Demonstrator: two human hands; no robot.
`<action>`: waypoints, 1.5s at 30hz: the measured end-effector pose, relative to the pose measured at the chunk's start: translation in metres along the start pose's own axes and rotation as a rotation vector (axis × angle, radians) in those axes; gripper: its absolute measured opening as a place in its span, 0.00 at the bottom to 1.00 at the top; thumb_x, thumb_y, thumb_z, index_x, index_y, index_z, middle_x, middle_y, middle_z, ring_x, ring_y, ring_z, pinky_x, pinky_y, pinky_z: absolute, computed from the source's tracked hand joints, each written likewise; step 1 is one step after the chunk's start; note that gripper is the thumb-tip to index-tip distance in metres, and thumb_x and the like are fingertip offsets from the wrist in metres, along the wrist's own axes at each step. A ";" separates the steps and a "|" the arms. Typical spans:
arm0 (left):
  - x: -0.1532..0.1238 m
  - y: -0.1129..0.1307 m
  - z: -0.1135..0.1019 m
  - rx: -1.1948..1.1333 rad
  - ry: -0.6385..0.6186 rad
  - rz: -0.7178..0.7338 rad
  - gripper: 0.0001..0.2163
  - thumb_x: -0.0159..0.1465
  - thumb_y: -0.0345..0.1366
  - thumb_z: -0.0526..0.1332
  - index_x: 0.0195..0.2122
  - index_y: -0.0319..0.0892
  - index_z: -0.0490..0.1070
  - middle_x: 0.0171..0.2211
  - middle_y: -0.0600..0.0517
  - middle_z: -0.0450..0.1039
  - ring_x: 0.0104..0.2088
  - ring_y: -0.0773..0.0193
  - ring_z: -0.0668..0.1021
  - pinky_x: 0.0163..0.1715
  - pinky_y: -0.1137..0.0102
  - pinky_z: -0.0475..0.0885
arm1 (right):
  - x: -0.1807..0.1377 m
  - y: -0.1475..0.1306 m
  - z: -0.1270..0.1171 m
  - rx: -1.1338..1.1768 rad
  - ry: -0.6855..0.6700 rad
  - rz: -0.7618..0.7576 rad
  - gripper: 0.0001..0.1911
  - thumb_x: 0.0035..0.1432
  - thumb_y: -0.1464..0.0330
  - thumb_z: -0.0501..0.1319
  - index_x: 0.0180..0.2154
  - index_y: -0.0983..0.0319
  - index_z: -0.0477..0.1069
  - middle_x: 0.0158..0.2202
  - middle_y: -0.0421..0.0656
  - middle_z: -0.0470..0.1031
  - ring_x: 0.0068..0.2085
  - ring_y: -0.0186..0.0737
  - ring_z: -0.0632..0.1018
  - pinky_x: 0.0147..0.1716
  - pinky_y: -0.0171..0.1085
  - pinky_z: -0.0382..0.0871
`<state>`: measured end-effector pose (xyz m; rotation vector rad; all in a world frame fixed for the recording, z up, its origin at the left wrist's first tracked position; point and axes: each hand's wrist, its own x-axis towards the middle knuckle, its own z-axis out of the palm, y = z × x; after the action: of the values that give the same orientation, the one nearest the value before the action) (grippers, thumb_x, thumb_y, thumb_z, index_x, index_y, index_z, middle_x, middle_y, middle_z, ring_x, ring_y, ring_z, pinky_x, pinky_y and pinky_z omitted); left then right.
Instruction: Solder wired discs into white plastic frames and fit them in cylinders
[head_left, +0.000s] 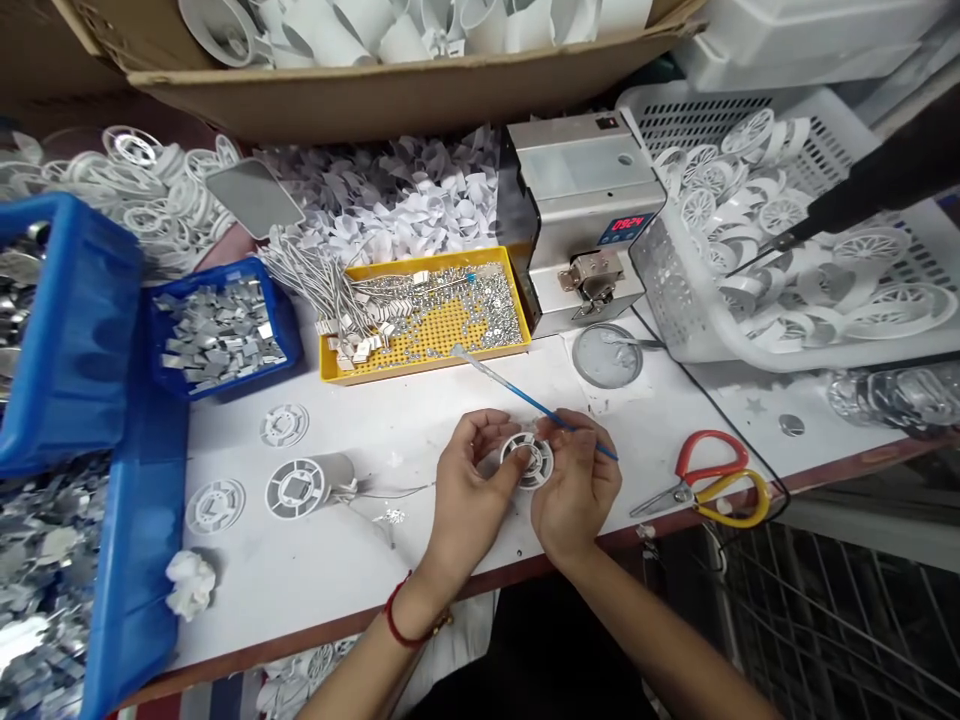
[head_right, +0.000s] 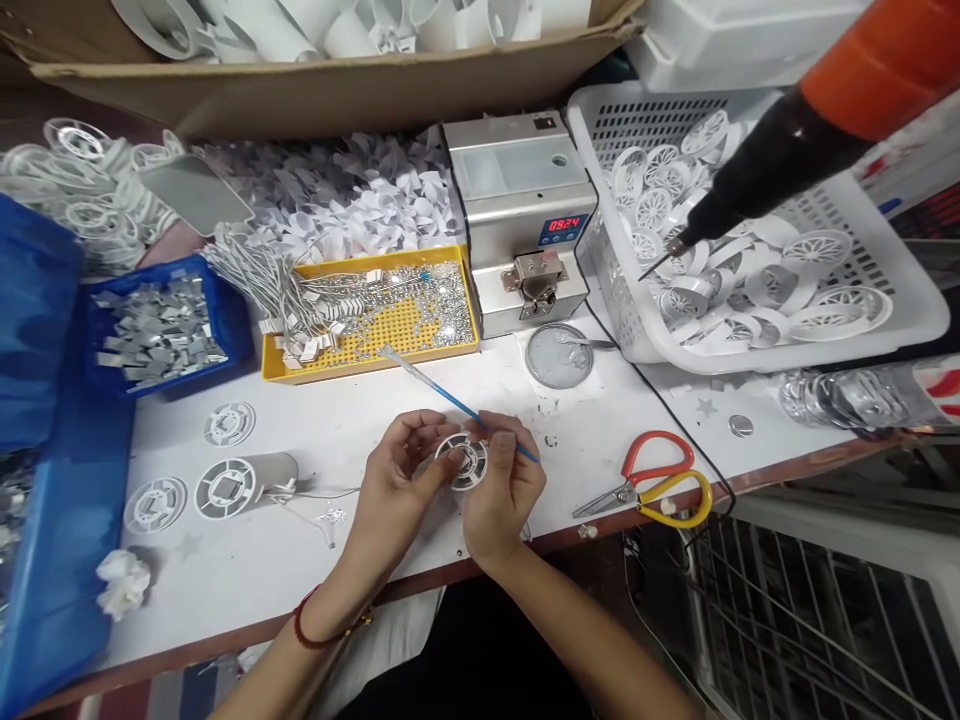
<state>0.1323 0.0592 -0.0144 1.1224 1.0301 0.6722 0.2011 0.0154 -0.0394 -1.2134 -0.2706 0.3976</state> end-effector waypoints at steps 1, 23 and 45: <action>0.000 0.000 -0.001 0.002 -0.010 0.005 0.15 0.53 0.33 0.68 0.41 0.42 0.67 0.37 0.50 0.76 0.42 0.62 0.78 0.47 0.66 0.73 | 0.000 0.000 0.000 -0.014 0.000 -0.004 0.13 0.63 0.60 0.58 0.35 0.62 0.75 0.28 0.40 0.75 0.32 0.36 0.77 0.34 0.37 0.70; -0.023 -0.024 -0.018 0.555 0.008 0.480 0.30 0.59 0.39 0.64 0.61 0.44 0.55 0.60 0.41 0.62 0.61 0.49 0.67 0.60 0.49 0.63 | 0.028 -0.042 -0.071 -0.210 -0.109 -0.294 0.11 0.62 0.65 0.57 0.32 0.62 0.74 0.28 0.42 0.75 0.31 0.39 0.77 0.33 0.41 0.70; -0.023 -0.041 -0.006 0.442 0.042 0.471 0.28 0.59 0.34 0.64 0.59 0.44 0.56 0.54 0.44 0.70 0.55 0.56 0.74 0.57 0.57 0.69 | 0.036 -0.095 -0.064 -0.674 -0.790 -0.788 0.10 0.61 0.77 0.52 0.34 0.61 0.68 0.26 0.41 0.72 0.28 0.37 0.74 0.26 0.36 0.69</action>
<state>0.1156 0.0290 -0.0462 1.7752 0.9814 0.8641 0.2738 -0.0515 0.0282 -1.4273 -1.6058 0.0580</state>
